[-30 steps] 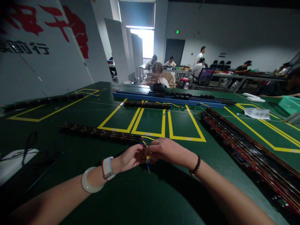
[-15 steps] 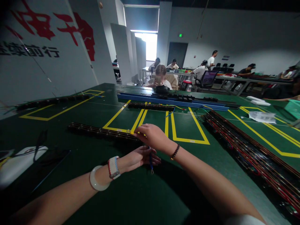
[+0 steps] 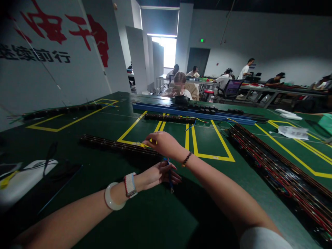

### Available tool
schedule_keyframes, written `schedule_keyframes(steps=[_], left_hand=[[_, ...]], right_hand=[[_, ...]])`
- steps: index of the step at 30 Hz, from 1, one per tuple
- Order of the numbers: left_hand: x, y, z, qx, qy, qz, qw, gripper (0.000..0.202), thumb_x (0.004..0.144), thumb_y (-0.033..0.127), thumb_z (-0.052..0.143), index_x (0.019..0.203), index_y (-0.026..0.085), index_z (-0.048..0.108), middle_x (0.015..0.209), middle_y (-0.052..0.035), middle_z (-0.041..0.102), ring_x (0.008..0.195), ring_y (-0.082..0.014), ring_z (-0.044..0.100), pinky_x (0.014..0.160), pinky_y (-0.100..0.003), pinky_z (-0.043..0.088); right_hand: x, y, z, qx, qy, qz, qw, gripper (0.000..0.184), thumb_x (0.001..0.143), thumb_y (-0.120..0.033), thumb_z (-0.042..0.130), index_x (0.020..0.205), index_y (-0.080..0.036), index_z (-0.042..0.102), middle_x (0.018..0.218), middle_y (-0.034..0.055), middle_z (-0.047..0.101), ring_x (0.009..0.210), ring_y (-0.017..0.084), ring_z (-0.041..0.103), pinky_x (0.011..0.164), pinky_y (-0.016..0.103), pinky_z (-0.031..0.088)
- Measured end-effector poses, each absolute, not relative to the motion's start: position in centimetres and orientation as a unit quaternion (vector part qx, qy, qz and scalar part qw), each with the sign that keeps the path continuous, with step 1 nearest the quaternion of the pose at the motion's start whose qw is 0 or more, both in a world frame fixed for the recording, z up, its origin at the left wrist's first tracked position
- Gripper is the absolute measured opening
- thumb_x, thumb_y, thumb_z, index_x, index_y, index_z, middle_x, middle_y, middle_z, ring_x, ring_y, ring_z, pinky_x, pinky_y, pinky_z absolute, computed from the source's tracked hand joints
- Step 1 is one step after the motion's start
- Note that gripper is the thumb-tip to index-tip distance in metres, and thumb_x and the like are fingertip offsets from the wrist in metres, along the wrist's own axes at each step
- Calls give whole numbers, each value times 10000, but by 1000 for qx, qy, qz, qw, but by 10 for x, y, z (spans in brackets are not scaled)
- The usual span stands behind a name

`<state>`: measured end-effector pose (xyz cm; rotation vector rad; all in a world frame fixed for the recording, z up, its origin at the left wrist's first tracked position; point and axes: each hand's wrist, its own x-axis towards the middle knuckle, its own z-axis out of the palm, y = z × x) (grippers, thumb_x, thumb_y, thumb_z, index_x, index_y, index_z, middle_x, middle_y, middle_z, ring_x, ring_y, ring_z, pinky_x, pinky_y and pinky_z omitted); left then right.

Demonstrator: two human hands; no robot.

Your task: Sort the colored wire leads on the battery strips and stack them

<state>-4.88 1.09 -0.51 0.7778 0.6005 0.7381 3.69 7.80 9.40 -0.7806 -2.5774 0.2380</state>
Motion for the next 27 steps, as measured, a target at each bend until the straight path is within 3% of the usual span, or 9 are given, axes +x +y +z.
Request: schedule_keyframes(steps=[4, 9, 13, 19, 27], left_hand=[[-47, 12, -4, 372, 313, 326, 811, 165, 913, 273, 464, 911, 111, 495, 852, -162, 705, 798, -222, 696, 850, -427, 475], [-50, 12, 2, 409, 318, 311, 797, 223, 905, 337, 488, 939, 117, 467, 901, -158, 691, 776, -179, 684, 796, -363, 483], [-51, 13, 9, 455, 372, 261, 766, 258, 920, 393, 432, 939, 136, 433, 880, -149, 698, 666, -148, 670, 644, -283, 474], [-56, 22, 14, 574, 462, 172, 654, 362, 941, 433, 265, 790, 151, 435, 630, -86, 683, 366, -95, 511, 401, -203, 341], [-67, 30, 13, 674, 508, 66, 533, 429, 889, 474, 366, 601, 170, 458, 383, 20, 501, 306, -81, 399, 393, -213, 334]], right_hand=[[91, 79, 85, -342, -889, 128, 278, 270, 941, -340, 461, 979, -164, 663, 905, 70, 658, 798, 154, 590, 704, 268, 445], [143, 78, 26, -420, -863, 158, 233, 274, 906, -377, 503, 975, -171, 671, 920, 90, 648, 780, 174, 592, 729, 306, 463], [152, 72, -2, -414, -858, 219, 212, 292, 904, -394, 502, 952, -166, 678, 925, 92, 666, 833, 196, 599, 747, 307, 459], [146, 72, -5, -415, -831, 287, 235, 332, 917, -421, 469, 930, -166, 680, 922, 67, 683, 826, 194, 610, 725, 287, 445], [149, 74, -8, -410, -832, 288, 236, 331, 918, -410, 470, 942, -158, 683, 902, 65, 684, 803, 182, 609, 715, 277, 440]])
